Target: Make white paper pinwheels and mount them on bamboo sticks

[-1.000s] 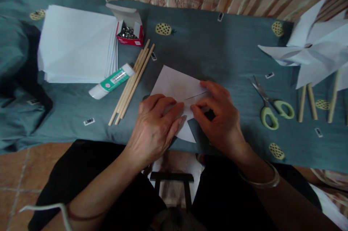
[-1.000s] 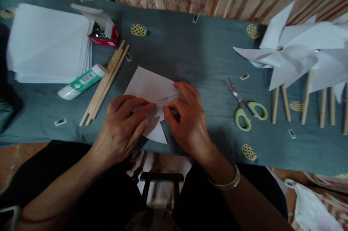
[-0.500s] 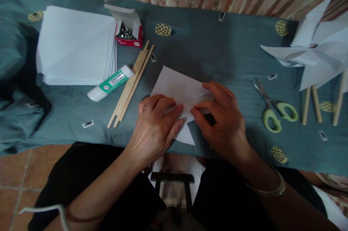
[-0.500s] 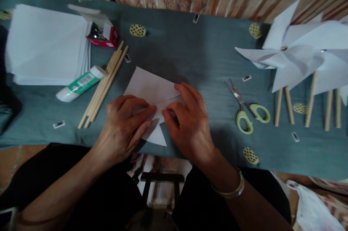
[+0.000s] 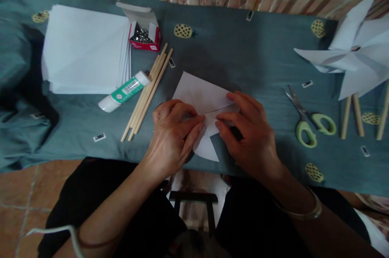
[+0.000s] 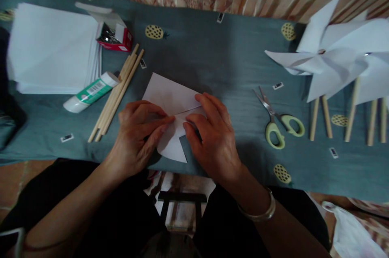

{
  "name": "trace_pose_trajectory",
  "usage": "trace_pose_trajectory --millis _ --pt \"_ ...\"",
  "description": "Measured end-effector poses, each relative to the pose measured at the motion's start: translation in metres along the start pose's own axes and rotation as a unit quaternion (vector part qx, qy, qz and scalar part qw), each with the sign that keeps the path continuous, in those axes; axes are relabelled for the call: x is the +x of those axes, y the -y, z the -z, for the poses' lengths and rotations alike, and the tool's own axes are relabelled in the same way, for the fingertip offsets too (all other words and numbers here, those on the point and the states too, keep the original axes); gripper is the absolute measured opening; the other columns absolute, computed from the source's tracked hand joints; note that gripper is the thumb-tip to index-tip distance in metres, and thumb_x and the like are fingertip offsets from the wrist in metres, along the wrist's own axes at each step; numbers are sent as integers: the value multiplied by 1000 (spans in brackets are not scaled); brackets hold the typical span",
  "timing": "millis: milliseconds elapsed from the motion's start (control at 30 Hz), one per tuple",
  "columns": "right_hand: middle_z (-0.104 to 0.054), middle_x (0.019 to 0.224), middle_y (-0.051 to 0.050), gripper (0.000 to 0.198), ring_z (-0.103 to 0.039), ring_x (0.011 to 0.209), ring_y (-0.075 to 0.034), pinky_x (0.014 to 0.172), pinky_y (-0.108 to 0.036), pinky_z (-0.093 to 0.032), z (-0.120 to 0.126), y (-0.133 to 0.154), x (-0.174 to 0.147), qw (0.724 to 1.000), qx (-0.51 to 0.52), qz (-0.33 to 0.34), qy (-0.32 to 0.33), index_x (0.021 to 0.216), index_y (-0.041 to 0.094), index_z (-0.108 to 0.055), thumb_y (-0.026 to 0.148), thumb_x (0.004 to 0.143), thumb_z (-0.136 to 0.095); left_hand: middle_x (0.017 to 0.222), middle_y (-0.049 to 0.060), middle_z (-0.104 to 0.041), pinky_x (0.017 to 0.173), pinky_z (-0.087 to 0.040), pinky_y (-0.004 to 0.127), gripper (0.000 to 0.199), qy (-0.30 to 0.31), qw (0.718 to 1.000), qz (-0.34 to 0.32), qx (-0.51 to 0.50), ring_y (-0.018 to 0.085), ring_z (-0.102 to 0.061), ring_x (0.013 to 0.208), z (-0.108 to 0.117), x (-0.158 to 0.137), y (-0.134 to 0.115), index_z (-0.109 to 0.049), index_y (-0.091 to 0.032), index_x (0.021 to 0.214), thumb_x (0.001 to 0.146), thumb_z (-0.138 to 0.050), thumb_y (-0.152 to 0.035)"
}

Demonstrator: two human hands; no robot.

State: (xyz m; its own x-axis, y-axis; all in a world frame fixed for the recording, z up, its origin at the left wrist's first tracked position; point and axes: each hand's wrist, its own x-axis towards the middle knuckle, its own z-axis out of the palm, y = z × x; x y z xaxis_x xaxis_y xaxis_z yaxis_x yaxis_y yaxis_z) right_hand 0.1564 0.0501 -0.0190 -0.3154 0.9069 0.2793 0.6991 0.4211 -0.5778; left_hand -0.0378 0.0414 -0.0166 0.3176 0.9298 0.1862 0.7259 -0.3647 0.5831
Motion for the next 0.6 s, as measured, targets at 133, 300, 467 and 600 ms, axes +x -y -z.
trace_pose_trajectory --millis 133,300,467,600 --pt "-61 129 -10 13 -53 127 -31 107 -55 -48 2 -3 1 999 6 17 -33 100 25 -65 20 89 -61 104 9 -67 98 -36 54 29 -11 1000 -3 14 30 -52 112 1 0 -3 -73 -22 106 98 -46 -30" --pt "-61 134 -8 28 -54 129 -28 109 -53 -45 9 -15 9 999 21 -22 -24 121 29 -60 28 93 -55 107 9 -69 97 -37 55 29 -10 1000 -2 25 31 -53 111 3 1 -6 -73 -21 105 97 -48 -32" --pt "-65 129 -9 35 -60 123 -25 104 -42 -51 9 -23 20 999 45 -22 0 128 24 -58 29 94 -52 106 8 -69 96 -39 53 29 -14 1000 10 23 29 -56 109 2 2 -6 -72 -22 107 98 -47 -33" --pt "-70 120 -12 32 -65 112 -28 95 -45 -53 8 -24 25 1000 16 1 19 120 17 -63 28 91 -57 107 8 -69 92 -42 52 26 -29 999 7 16 29 -57 108 4 3 -6 -70 -21 110 96 -51 -32"
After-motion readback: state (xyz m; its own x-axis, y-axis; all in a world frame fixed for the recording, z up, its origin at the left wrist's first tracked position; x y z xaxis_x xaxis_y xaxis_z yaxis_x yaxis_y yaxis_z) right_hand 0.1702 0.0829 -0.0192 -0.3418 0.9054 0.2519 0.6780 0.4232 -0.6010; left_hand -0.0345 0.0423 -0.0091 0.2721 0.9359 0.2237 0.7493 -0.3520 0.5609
